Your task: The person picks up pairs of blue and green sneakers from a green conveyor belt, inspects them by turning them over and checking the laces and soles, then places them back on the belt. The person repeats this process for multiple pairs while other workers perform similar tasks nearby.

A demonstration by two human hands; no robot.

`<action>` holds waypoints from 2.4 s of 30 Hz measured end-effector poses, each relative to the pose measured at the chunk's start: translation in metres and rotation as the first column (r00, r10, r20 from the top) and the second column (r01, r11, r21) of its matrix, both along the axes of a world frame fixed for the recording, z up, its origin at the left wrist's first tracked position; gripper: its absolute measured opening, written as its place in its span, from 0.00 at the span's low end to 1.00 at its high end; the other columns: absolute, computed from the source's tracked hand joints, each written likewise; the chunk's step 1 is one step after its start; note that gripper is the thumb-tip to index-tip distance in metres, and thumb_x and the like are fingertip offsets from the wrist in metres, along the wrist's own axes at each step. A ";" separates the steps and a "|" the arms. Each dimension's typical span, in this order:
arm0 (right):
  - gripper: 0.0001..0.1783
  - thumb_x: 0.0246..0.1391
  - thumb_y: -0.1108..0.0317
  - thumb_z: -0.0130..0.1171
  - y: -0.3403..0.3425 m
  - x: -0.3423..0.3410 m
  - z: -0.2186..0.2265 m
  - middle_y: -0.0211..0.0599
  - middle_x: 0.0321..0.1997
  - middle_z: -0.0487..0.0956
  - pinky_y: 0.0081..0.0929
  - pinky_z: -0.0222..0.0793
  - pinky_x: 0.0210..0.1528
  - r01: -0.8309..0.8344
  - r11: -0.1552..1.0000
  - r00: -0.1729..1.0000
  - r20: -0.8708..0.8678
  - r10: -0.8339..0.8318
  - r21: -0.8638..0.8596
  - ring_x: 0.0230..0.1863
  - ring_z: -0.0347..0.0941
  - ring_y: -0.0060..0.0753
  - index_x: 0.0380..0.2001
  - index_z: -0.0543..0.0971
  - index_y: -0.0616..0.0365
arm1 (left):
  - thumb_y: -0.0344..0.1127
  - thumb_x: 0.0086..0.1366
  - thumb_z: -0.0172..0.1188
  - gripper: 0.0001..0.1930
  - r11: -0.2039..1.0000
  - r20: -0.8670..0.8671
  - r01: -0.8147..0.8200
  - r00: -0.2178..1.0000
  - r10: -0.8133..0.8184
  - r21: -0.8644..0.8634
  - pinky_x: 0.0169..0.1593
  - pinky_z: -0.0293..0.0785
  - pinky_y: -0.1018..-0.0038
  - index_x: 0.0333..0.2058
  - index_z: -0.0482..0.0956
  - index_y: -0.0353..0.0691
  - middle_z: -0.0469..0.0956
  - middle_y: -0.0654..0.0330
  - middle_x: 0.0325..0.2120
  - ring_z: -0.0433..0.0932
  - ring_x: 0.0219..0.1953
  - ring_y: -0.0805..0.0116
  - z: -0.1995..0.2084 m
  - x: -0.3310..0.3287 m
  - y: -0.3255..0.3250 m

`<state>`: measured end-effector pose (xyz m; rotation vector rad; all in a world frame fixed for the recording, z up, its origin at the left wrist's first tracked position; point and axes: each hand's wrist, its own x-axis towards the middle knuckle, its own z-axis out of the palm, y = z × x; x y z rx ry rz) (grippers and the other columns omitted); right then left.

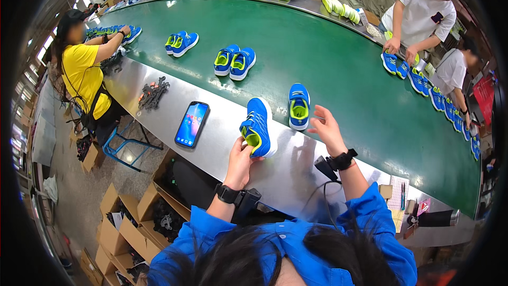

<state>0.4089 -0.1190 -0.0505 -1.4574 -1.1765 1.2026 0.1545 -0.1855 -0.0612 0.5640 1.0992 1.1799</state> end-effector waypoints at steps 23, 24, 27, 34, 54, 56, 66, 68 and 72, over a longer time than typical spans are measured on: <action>0.31 0.55 0.65 0.57 -0.130 -0.034 -0.028 0.58 0.51 0.71 0.45 0.64 0.56 -0.110 0.968 0.865 0.501 -0.019 0.227 0.51 0.68 0.57 0.60 0.64 0.66 | 0.29 0.60 0.58 0.27 0.911 -0.836 0.246 0.525 0.162 0.331 0.48 0.74 0.65 0.57 0.65 0.29 0.72 0.45 0.44 0.76 0.41 0.58 -0.024 0.013 -0.059; 0.30 0.56 0.66 0.56 -0.133 -0.035 -0.030 0.55 0.51 0.71 0.41 0.67 0.53 -0.094 0.970 0.863 0.505 -0.033 0.225 0.50 0.69 0.50 0.60 0.64 0.65 | 0.29 0.60 0.59 0.27 0.915 -0.831 0.234 0.532 0.161 0.328 0.48 0.74 0.65 0.57 0.65 0.29 0.72 0.45 0.44 0.75 0.41 0.58 -0.025 0.016 -0.059; 0.30 0.58 0.67 0.56 -0.137 -0.033 -0.035 0.50 0.50 0.70 0.35 0.73 0.48 -0.046 0.986 0.912 0.409 -0.023 0.158 0.48 0.71 0.39 0.62 0.63 0.64 | 0.30 0.60 0.60 0.27 0.930 -0.789 0.217 0.604 0.110 0.296 0.49 0.73 0.66 0.57 0.65 0.29 0.71 0.46 0.45 0.75 0.42 0.58 -0.026 0.020 -0.060; 0.23 0.64 0.65 0.45 -0.131 -0.011 0.011 0.38 0.55 0.74 0.38 0.78 0.46 -0.256 0.931 0.817 -0.572 0.064 -0.260 0.49 0.75 0.34 0.60 0.65 0.58 | 0.29 0.68 0.43 0.22 0.957 0.075 0.290 0.954 -0.291 0.022 0.48 0.78 0.68 0.60 0.63 0.34 0.75 0.55 0.48 0.78 0.44 0.65 0.019 -0.007 -0.054; 0.30 0.56 0.74 0.42 -0.149 0.021 0.001 0.39 0.51 0.75 0.35 0.78 0.38 -0.249 0.966 0.782 -0.603 0.158 -0.069 0.42 0.76 0.33 0.64 0.60 0.59 | 0.23 0.65 0.44 0.32 0.960 0.179 0.275 0.943 -0.280 0.056 0.49 0.80 0.54 0.68 0.53 0.45 0.67 0.55 0.56 0.75 0.54 0.59 0.041 -0.006 -0.089; 0.29 0.55 0.73 0.44 -0.152 0.019 0.005 0.39 0.50 0.74 0.28 0.75 0.38 -0.158 0.986 0.869 -0.481 0.115 -0.049 0.45 0.72 0.27 0.63 0.65 0.60 | 0.22 0.63 0.47 0.31 0.945 -0.187 0.241 0.961 -0.202 0.222 0.49 0.80 0.62 0.66 0.59 0.44 0.68 0.56 0.54 0.76 0.52 0.61 0.026 -0.012 -0.090; 0.35 0.43 0.73 0.62 -0.179 0.014 0.015 0.43 0.56 0.68 0.36 0.70 0.50 -0.212 0.909 0.701 0.704 -0.114 0.358 0.53 0.63 0.47 0.60 0.70 0.52 | 0.26 0.51 0.65 0.33 0.822 -0.935 0.447 0.165 0.313 0.354 0.47 0.75 0.67 0.58 0.72 0.49 0.65 0.50 0.52 0.70 0.50 0.52 0.031 0.019 -0.113; 0.37 0.43 0.70 0.66 -0.186 0.012 0.015 0.45 0.58 0.67 0.40 0.70 0.52 -0.276 0.909 0.571 0.814 -0.106 0.312 0.53 0.62 0.51 0.61 0.69 0.52 | 0.27 0.49 0.68 0.37 0.825 -0.957 0.488 0.098 0.274 0.286 0.50 0.74 0.64 0.61 0.69 0.49 0.64 0.50 0.54 0.70 0.50 0.51 0.022 0.025 -0.119; 0.43 0.43 0.69 0.68 -0.192 0.021 0.009 0.48 0.60 0.65 0.42 0.68 0.55 -0.235 0.918 0.646 0.757 -0.098 0.319 0.55 0.62 0.53 0.64 0.62 0.58 | 0.27 0.47 0.71 0.45 0.820 -0.940 0.459 0.170 0.296 0.341 0.48 0.74 0.66 0.65 0.61 0.45 0.63 0.51 0.54 0.71 0.47 0.52 0.017 0.024 -0.120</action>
